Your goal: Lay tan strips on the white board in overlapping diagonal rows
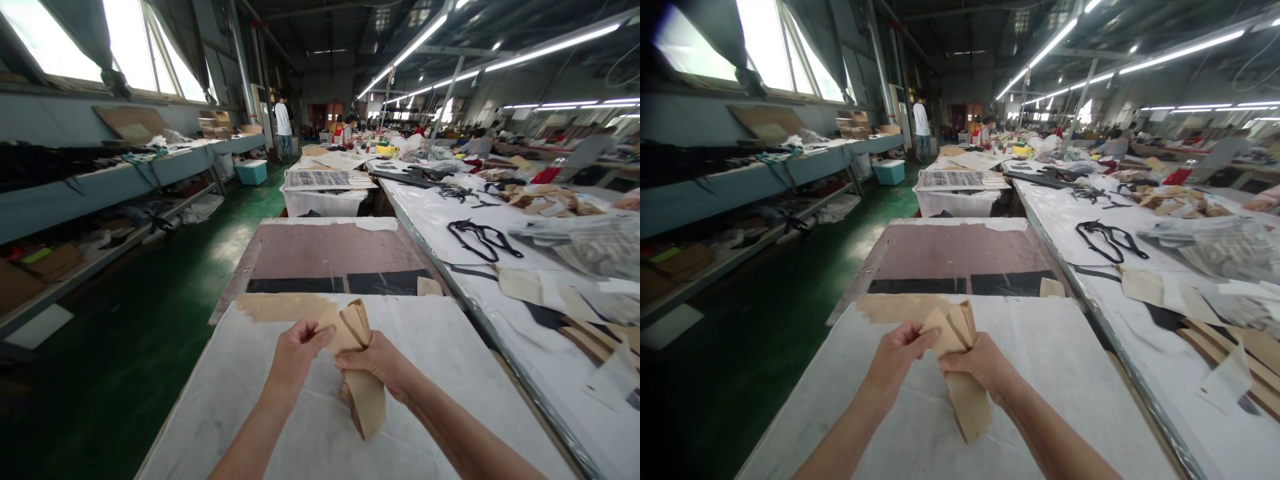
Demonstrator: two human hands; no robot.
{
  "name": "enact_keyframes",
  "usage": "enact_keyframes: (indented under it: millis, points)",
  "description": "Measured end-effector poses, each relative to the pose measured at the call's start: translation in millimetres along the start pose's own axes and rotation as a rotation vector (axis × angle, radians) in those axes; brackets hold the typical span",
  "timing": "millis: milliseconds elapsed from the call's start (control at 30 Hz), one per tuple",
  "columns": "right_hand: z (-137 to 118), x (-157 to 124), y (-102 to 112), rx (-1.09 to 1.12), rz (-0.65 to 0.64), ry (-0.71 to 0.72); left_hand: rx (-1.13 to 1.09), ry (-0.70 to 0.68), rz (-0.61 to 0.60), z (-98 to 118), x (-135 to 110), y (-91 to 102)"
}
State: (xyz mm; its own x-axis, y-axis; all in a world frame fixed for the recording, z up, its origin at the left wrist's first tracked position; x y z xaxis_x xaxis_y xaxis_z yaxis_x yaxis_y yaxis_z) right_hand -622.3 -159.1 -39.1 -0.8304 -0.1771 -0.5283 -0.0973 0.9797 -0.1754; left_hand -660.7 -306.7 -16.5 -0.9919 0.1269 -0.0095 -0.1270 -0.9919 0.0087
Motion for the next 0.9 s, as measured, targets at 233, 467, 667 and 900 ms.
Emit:
enact_keyframes:
  millis: [233, 467, 667, 900]
  points:
    - [26, -1, 24, -0.111, -0.114, -0.172, -0.111, 0.104, 0.219, -40, 3, 49.9]
    - [32, 31, 57, -0.177, 0.039, -0.148, -0.111, 0.204, 0.302, -80, 10, 91.6]
    - [29, 40, 38, -0.369, -0.13, -0.195, -0.021, 0.19, 0.401, -90, 27, 120.2]
    - [9, 55, 48, -0.303, 0.023, -0.049, 0.086, 0.174, 0.333, -82, 36, 124.1]
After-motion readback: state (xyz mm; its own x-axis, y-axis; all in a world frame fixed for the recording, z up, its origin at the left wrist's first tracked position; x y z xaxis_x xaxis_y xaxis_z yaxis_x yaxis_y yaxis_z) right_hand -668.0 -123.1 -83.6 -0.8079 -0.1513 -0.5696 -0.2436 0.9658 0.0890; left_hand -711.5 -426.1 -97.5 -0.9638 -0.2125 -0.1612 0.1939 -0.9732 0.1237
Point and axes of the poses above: each hand's wrist, its own x-axis towards the middle knuckle, its own y-axis out of the back of the hand, z = x × y, the point moved 6 cm from there along x, towards the middle knuckle, and after that the axes turned 9 degrees about -y, right-handed, at the moved point
